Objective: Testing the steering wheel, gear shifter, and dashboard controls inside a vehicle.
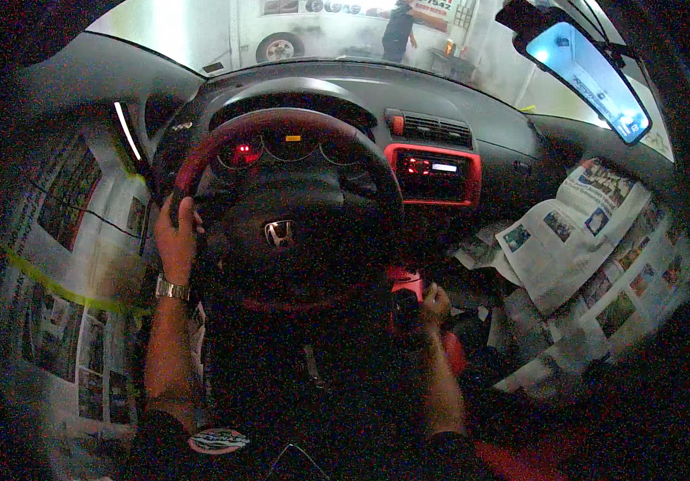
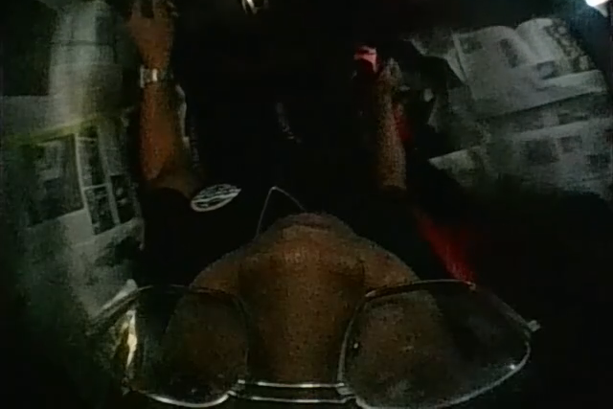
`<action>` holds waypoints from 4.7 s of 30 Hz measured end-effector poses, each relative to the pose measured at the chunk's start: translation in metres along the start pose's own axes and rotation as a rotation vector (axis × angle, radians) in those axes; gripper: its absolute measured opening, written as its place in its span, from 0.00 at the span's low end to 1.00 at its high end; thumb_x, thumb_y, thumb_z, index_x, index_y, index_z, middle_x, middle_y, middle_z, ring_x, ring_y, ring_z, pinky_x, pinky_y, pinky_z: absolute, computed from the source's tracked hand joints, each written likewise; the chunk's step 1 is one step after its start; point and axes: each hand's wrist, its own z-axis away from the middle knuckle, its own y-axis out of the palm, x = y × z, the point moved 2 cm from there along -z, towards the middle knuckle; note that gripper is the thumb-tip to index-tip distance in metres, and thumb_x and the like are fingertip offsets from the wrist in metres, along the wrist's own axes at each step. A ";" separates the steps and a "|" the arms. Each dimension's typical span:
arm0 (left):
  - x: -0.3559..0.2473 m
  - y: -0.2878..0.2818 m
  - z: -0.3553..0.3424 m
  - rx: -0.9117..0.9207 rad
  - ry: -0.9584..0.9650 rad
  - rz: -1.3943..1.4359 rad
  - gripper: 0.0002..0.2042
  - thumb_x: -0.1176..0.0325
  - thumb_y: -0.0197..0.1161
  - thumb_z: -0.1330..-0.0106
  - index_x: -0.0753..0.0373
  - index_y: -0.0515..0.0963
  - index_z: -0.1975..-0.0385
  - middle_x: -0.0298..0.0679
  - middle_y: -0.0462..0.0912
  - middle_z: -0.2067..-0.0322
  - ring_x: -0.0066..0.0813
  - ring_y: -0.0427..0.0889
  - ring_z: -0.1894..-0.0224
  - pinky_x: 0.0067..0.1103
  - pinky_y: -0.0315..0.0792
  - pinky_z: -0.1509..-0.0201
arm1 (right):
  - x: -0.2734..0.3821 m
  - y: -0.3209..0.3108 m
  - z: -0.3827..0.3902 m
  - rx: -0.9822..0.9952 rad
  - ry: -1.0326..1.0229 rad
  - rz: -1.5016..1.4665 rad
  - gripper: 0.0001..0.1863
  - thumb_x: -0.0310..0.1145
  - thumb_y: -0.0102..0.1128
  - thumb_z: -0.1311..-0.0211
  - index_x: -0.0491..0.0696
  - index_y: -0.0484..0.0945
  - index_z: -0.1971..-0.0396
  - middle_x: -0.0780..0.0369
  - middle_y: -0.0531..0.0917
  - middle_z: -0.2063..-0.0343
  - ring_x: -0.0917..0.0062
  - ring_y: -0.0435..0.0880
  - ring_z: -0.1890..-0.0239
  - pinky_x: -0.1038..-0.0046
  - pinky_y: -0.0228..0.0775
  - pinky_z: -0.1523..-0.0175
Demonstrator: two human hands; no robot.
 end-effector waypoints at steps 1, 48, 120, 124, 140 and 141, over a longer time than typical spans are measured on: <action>-0.001 0.000 0.001 -0.017 0.007 -0.003 0.26 0.52 0.65 0.27 0.67 0.77 0.40 0.33 0.82 0.75 0.18 0.79 0.76 0.19 0.74 0.70 | 0.001 0.006 -0.010 0.122 0.123 0.112 0.21 0.40 0.51 0.24 0.40 0.81 0.74 0.55 0.83 0.78 0.62 0.83 0.74 0.62 0.73 0.64; -0.168 0.151 -0.054 0.420 0.891 -0.752 0.16 0.53 0.53 0.28 0.54 0.86 0.59 0.43 0.89 0.65 0.43 0.89 0.66 0.39 0.80 0.64 | 0.376 -0.064 0.118 1.645 -0.605 -0.514 0.21 0.46 0.51 0.21 0.44 0.83 0.50 0.54 0.87 0.54 0.67 0.87 0.54 0.63 0.77 0.47; -0.179 0.199 -0.015 0.010 0.934 -0.498 0.17 0.52 0.65 0.39 0.57 0.84 0.85 0.39 0.84 0.80 0.38 0.82 0.71 0.36 0.70 0.61 | 0.205 0.051 0.125 0.774 0.160 -0.776 0.36 0.40 0.61 0.32 0.49 0.55 0.30 0.54 0.80 0.43 0.56 0.80 0.43 0.51 0.55 0.31; -0.179 0.200 -0.015 -0.019 0.942 -0.437 0.18 0.55 0.65 0.40 0.58 0.82 0.88 0.41 0.82 0.82 0.39 0.81 0.71 0.36 0.67 0.60 | 0.220 0.046 0.127 0.610 0.222 -0.854 0.38 0.69 0.44 0.27 0.50 0.55 0.37 0.55 0.84 0.54 0.67 0.87 0.55 0.60 0.85 0.56; -0.179 0.189 -0.017 -0.028 0.914 -0.487 0.18 0.51 0.65 0.39 0.57 0.84 0.85 0.39 0.84 0.80 0.38 0.82 0.68 0.36 0.69 0.59 | 0.223 0.035 0.118 0.744 0.509 -0.986 0.46 0.63 0.36 0.21 0.41 0.41 0.23 0.52 0.73 0.34 0.59 0.76 0.36 0.55 0.78 0.41; -0.179 0.184 -0.019 -0.034 0.927 -0.484 0.19 0.50 0.65 0.38 0.57 0.84 0.83 0.39 0.84 0.78 0.39 0.82 0.69 0.37 0.69 0.60 | 0.223 0.034 0.115 0.658 0.321 -0.795 0.43 0.64 0.37 0.21 0.42 0.46 0.26 0.51 0.73 0.35 0.61 0.78 0.39 0.58 0.79 0.43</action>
